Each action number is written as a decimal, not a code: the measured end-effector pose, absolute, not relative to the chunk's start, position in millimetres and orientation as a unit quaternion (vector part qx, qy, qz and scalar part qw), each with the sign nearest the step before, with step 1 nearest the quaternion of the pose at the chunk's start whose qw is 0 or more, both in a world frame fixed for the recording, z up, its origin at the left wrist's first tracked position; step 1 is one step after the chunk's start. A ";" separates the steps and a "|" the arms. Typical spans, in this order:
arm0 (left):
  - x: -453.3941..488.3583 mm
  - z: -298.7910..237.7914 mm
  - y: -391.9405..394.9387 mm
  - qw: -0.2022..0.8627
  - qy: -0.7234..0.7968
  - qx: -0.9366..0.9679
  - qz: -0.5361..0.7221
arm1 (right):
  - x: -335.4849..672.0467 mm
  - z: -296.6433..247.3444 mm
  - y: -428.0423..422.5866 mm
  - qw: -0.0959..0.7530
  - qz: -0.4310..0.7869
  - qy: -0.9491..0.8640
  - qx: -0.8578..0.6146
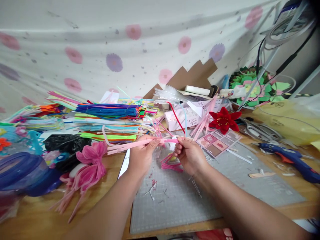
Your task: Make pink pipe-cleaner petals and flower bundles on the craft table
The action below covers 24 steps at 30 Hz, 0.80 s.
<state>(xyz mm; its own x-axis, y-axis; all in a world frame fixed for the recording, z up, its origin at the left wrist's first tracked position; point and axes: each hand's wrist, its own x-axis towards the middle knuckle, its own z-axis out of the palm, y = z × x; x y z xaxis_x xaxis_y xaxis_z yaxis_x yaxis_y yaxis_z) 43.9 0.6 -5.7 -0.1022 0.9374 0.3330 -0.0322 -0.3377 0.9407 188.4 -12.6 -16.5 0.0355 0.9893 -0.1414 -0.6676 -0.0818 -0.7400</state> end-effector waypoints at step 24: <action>37.3 8.8 3.7 0.371 0.398 0.620 0.565 | 211.4 -12.5 -6.6 0.549 0.103 -0.698 -0.447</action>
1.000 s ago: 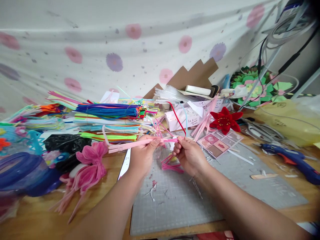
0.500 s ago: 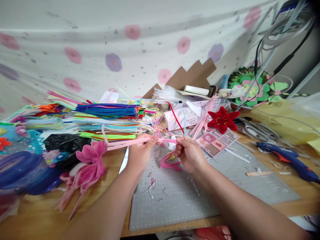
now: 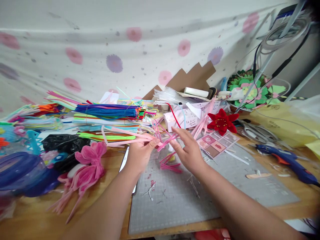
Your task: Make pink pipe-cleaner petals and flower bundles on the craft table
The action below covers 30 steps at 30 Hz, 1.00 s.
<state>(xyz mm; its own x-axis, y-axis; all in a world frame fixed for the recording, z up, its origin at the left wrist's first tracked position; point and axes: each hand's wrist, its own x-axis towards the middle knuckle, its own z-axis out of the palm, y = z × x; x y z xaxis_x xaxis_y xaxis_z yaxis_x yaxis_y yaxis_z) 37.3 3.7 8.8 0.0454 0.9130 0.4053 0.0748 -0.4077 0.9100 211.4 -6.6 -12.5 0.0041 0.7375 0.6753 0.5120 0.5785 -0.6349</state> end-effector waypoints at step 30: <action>43.4 5.5 -0.9 0.495 0.395 0.498 0.593 | 183.4 -20.8 -20.6 0.480 0.068 -0.745 -0.458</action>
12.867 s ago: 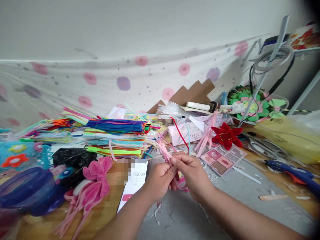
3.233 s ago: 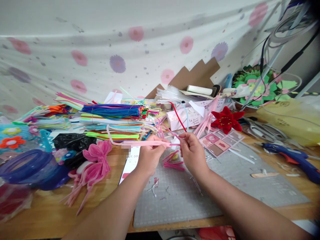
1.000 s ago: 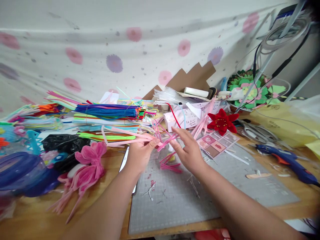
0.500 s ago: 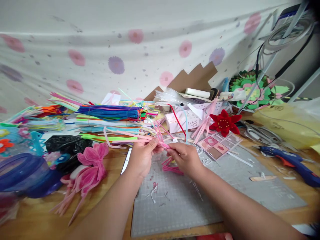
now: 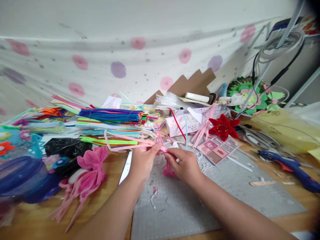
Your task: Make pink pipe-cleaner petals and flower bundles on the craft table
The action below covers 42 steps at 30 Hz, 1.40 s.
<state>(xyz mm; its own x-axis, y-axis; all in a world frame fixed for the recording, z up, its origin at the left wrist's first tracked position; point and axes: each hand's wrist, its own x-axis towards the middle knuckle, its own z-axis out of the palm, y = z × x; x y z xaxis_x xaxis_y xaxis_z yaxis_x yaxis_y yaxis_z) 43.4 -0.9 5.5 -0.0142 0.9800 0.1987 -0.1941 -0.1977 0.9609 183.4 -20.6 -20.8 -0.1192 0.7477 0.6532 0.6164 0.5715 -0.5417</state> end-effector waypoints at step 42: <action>39.9 1.9 4.9 0.501 0.416 0.574 0.497 | 221.9 -1.2 -1.9 0.455 0.212 -0.719 -0.480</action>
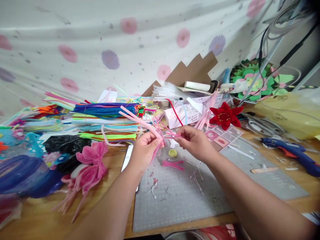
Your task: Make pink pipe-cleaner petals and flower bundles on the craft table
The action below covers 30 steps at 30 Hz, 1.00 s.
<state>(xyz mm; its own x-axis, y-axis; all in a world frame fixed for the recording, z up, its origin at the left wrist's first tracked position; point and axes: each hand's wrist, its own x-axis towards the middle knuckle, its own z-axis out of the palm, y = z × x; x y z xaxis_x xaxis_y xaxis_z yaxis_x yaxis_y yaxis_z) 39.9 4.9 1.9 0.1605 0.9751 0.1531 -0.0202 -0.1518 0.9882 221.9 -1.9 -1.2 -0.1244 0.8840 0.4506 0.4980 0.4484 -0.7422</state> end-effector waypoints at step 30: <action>51.2 -8.5 -1.2 0.503 0.424 0.552 0.513 | 194.7 -15.0 -22.0 0.367 -0.161 -0.764 -0.506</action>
